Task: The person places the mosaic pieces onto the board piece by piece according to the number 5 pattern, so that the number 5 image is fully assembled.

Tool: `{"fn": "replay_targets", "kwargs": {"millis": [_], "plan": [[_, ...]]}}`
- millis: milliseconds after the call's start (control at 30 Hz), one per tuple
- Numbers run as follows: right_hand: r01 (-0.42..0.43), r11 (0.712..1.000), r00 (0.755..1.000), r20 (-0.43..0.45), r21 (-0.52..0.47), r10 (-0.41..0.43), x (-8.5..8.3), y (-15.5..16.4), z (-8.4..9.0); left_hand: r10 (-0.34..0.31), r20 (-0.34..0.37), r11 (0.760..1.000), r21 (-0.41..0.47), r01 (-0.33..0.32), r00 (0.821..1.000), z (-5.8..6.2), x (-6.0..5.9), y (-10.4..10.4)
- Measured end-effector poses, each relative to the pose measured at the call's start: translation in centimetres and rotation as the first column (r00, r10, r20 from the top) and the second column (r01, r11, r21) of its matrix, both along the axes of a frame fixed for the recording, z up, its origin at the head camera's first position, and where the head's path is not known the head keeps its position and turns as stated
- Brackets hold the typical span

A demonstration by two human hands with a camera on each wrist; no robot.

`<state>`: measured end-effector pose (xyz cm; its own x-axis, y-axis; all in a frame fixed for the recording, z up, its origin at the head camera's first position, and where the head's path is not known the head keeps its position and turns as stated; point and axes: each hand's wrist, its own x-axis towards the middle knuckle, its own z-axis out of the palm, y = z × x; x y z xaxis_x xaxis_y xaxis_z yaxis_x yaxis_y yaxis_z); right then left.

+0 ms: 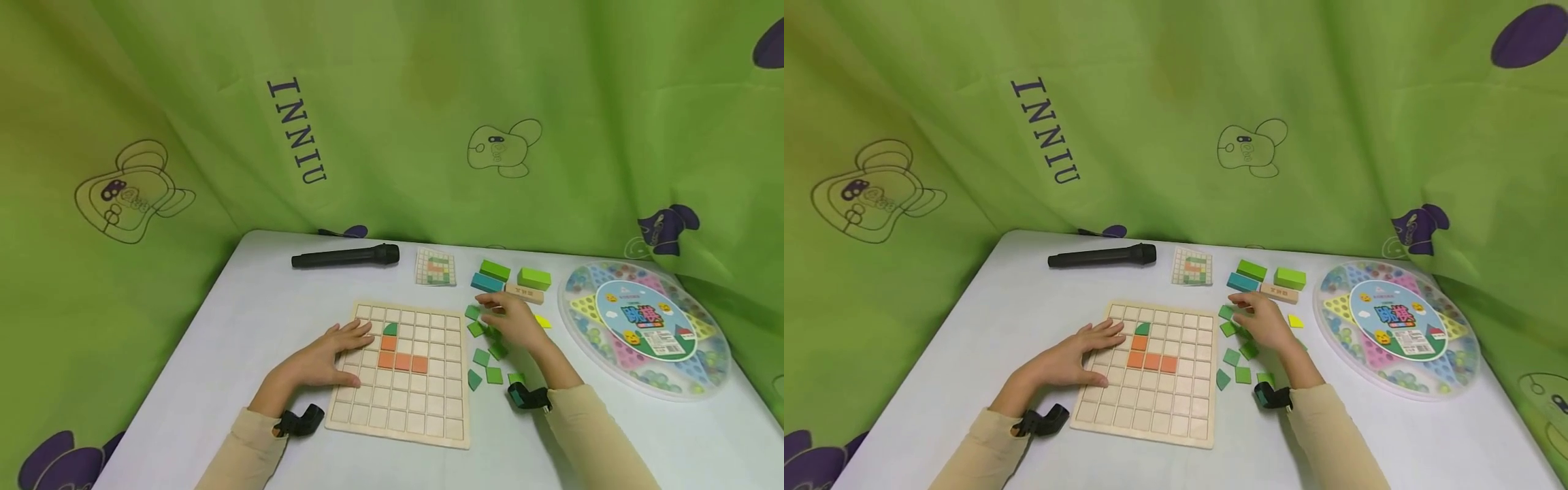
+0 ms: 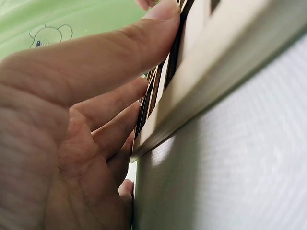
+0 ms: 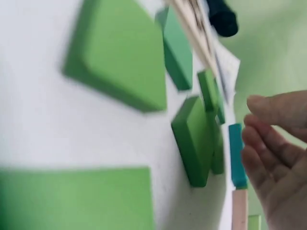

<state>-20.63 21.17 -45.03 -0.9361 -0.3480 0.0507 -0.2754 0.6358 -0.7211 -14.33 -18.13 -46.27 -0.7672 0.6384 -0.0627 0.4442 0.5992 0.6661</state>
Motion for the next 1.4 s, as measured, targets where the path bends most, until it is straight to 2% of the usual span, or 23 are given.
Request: {"fn": "replay_targets", "kwargs": {"millis": [267, 400, 633, 767, 933, 1167, 1400], "plan": [[-0.176, 0.984, 0.983, 0.057, 0.031, 0.174, -2.2, 0.3, -1.2, -0.006, -0.011, 1.0, 0.005, 0.006, 1.0, -0.4, 0.2, -0.1], [-0.2, 0.98, 0.977, 0.08, 0.016, 0.198, -2.7, 0.5, -1.1, -0.006, -0.016, 1.0, 0.0, 0.006, 1.0, -0.2, 0.0, 0.0], [-0.114, 0.989, 0.991, 0.08, 0.098, 0.107, -2.7, 0.6, -0.9, -0.009, -0.017, 1.0, 0.006, 0.009, 1.0, -0.2, -0.1, 0.0], [-0.064, 0.994, 0.994, 0.091, 0.092, 0.056, -2.2, 0.4, -0.5, -0.01, -0.013, 1.0, 0.002, 0.01, 1.0, -0.2, 0.0, 0.0], [-0.025, 0.999, 0.996, 0.087, 0.031, 0.022, -1.1, -0.5, 0.3, -0.005, -0.02, 1.0, -0.01, 0.005, 1.0, -0.1, 0.0, -0.1], [-0.032, 0.995, 0.997, 0.062, -0.089, 0.038, 0.3, -3.2, 1.2, -0.003, -0.018, 1.0, -0.017, 0.003, 1.0, 0.2, 0.0, -0.1], [-0.045, 0.986, 0.995, 0.084, -0.162, 0.059, 1.3, -6.7, 0.8, -0.013, -0.021, 1.0, -0.009, 0.013, 1.0, 0.1, 0.0, -0.1]]}}
